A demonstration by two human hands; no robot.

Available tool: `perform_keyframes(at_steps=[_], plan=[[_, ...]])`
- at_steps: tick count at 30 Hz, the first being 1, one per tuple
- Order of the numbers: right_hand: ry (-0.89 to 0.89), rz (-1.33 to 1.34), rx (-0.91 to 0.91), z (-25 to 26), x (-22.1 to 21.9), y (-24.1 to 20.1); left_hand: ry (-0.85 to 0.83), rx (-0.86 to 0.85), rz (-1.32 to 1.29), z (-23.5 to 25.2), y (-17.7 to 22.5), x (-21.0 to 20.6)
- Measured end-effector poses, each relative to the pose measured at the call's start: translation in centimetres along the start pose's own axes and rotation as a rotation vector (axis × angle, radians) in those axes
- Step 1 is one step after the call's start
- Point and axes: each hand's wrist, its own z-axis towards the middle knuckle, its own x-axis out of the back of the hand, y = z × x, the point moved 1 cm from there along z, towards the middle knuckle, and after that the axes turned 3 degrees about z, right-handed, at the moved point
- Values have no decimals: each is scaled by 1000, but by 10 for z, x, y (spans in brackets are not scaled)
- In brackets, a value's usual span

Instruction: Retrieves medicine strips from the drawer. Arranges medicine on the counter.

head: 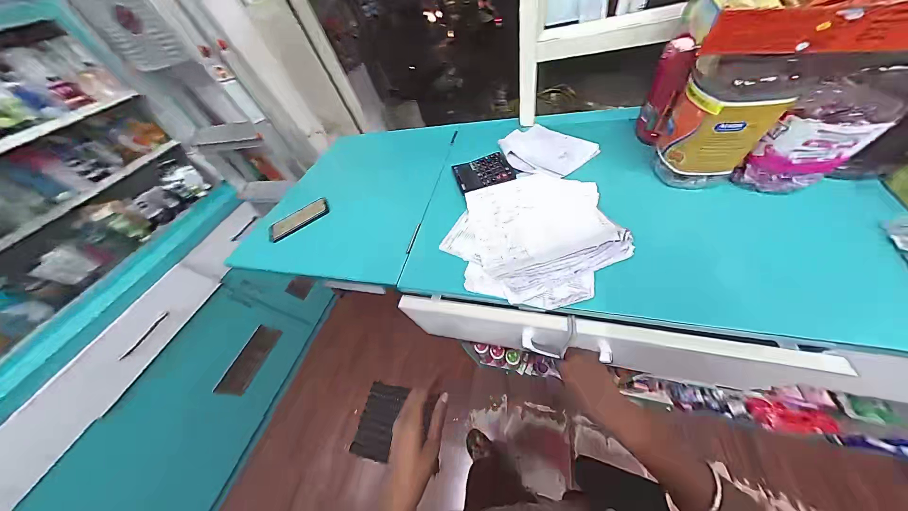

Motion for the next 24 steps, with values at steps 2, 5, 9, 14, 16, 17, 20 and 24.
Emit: perform_keyframes(at_steps=[2, 5, 9, 14, 16, 17, 20, 24], plan=[[-7, 21, -57, -16, -7, -11, 5, -132, 87, 40, -9, 25], [-39, 11, -155, -38, -33, -33, 41, -252, 158, 82, -17, 45], [-103, 233, -118, -94, -49, -60, 4, -283, 69, 91, -21, 36], [-178, 669, 359, -174, -6, -56, -32, -222, 69, 45, -30, 23], [-97, 706, 520, -182, 6, -44, -3, -208, 103, 21, -30, 27], [-15, 673, 549, -180, 7, -39, 7, -200, 118, 9, -32, 30], [290, 402, 454, -161, 2, -39, 14, -180, 154, -23, -37, 39], [330, 143, 306, -147, -2, -52, -38, -167, 203, -52, -39, 48]])
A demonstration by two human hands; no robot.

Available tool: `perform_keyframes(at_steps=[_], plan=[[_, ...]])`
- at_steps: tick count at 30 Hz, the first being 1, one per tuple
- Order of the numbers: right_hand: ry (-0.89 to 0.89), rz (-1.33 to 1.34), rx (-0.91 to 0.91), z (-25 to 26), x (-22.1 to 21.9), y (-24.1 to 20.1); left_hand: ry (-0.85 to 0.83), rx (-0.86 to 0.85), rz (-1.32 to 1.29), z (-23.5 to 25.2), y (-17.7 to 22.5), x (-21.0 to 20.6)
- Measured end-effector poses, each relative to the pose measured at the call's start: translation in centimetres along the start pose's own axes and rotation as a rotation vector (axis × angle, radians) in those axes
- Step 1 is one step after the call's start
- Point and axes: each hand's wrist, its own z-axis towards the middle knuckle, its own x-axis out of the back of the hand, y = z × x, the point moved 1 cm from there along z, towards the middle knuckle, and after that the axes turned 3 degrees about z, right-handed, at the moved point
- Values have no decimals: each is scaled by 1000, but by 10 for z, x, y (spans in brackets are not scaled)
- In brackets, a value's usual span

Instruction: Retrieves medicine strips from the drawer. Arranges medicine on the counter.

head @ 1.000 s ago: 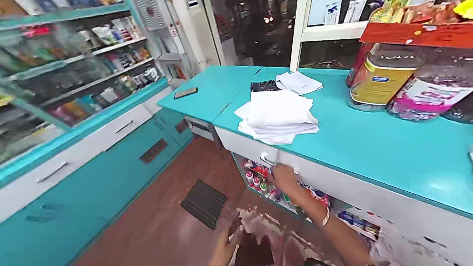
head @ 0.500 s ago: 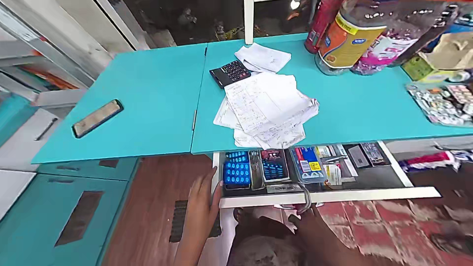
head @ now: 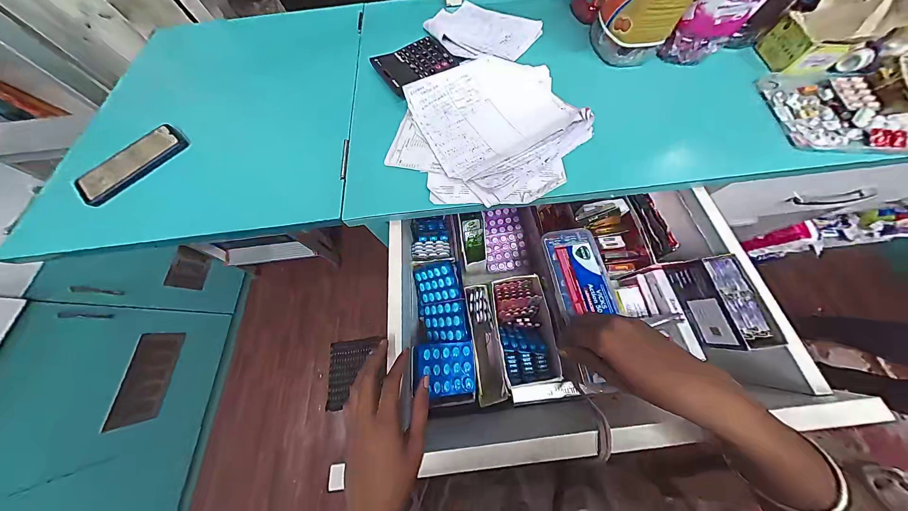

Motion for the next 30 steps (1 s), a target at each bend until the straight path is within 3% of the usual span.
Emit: perform_keyframes(at_steps=[6, 10, 20, 26, 30], plan=[[-79, -92, -15, 12, -25, -14, -55, -72, -16, -22, -3, 6], [-108, -162, -165, 29, -22, -24, -202, -151, -232, -16, -13, 17], [269, -280, -108, 43, -24, -4, -250, -264, -246, 13, -38, 23], [209, -187, -98, 38, -29, -7, -260, -335, -207, 3, -32, 10], [1, 23, -51, 22, -41, -16, -266, -353, -179, 3, -31, 12]])
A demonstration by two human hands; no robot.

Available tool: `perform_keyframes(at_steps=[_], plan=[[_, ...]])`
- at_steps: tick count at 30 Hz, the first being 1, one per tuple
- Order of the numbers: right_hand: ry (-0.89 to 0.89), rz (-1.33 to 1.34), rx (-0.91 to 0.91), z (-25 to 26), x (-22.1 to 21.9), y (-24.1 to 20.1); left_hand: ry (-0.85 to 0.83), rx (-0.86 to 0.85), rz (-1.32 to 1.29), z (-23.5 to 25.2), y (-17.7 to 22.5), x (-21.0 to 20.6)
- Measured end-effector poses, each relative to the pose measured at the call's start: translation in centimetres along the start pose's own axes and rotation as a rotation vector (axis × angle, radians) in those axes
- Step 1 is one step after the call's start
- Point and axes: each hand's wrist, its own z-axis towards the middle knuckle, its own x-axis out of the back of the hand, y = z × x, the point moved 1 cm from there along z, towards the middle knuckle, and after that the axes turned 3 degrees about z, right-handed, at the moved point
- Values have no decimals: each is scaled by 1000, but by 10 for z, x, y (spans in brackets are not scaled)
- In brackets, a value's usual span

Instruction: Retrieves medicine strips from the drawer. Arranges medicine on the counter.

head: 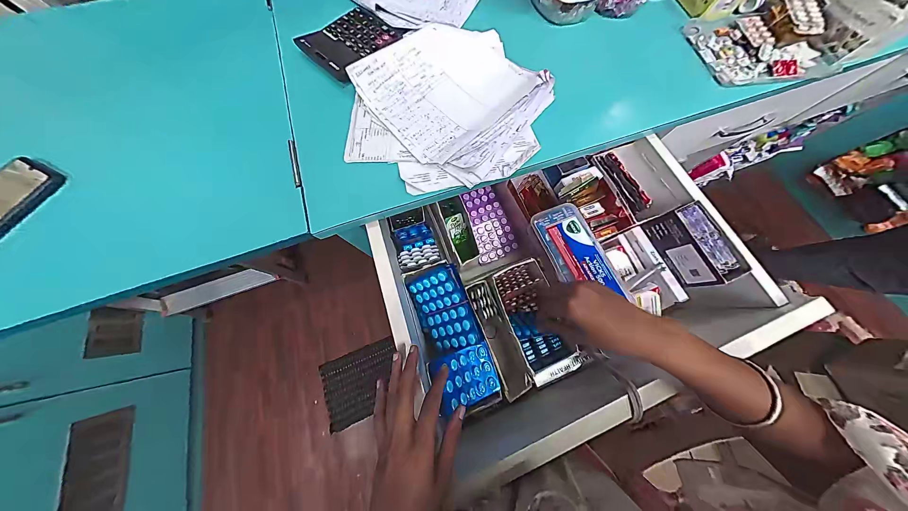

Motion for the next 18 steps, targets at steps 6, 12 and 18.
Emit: perform_keyframes(at_steps=[6, 12, 18], plan=[[-22, -181, 113, 1, -19, 6, -57, -213, -29, 25, 23, 1], [-73, -201, 186, 3, -24, 12, -367, -460, 59, 96, 52, -12], [-183, -254, 129, 0, -20, 10, -575, -440, 107, 116, 59, -48]])
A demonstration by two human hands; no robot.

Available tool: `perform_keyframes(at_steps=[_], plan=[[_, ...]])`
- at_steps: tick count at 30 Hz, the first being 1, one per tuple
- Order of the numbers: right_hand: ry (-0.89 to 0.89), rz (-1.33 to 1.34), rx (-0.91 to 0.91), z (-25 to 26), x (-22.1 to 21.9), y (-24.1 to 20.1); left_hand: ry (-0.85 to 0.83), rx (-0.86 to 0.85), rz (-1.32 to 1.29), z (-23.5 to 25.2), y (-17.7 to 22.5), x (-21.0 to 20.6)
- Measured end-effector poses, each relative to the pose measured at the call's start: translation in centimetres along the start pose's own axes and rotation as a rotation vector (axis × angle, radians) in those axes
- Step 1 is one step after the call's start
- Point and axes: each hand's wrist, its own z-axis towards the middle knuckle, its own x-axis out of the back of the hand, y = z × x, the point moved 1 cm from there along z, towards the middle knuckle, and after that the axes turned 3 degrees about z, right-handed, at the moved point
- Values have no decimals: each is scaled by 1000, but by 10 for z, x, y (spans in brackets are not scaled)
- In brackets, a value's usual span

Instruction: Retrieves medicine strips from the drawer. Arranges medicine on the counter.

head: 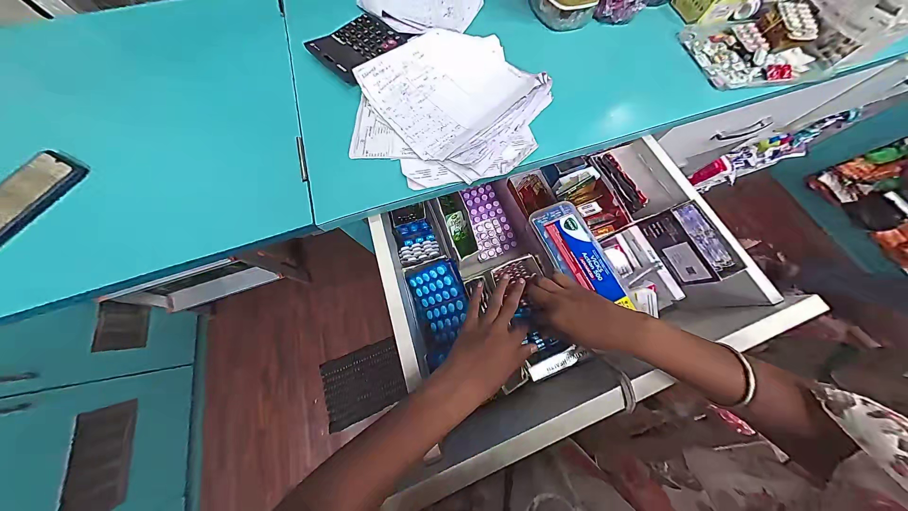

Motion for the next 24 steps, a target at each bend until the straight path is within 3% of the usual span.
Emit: perform_keyframes(at_steps=[5, 13, 20, 24], plan=[[-31, 2, -36, 2, 2, 0, -92, 87, 0, 12, -8, -9], [133, 104, -118, -9, 6, 1, -134, 123, -113, 18, -23, -7], [35, 106, -243, 2, 13, -2, -160, 142, -160, 22, -31, -7], [71, 158, -259, 4, 14, 0, -161, 152, -179, 24, -32, -6]])
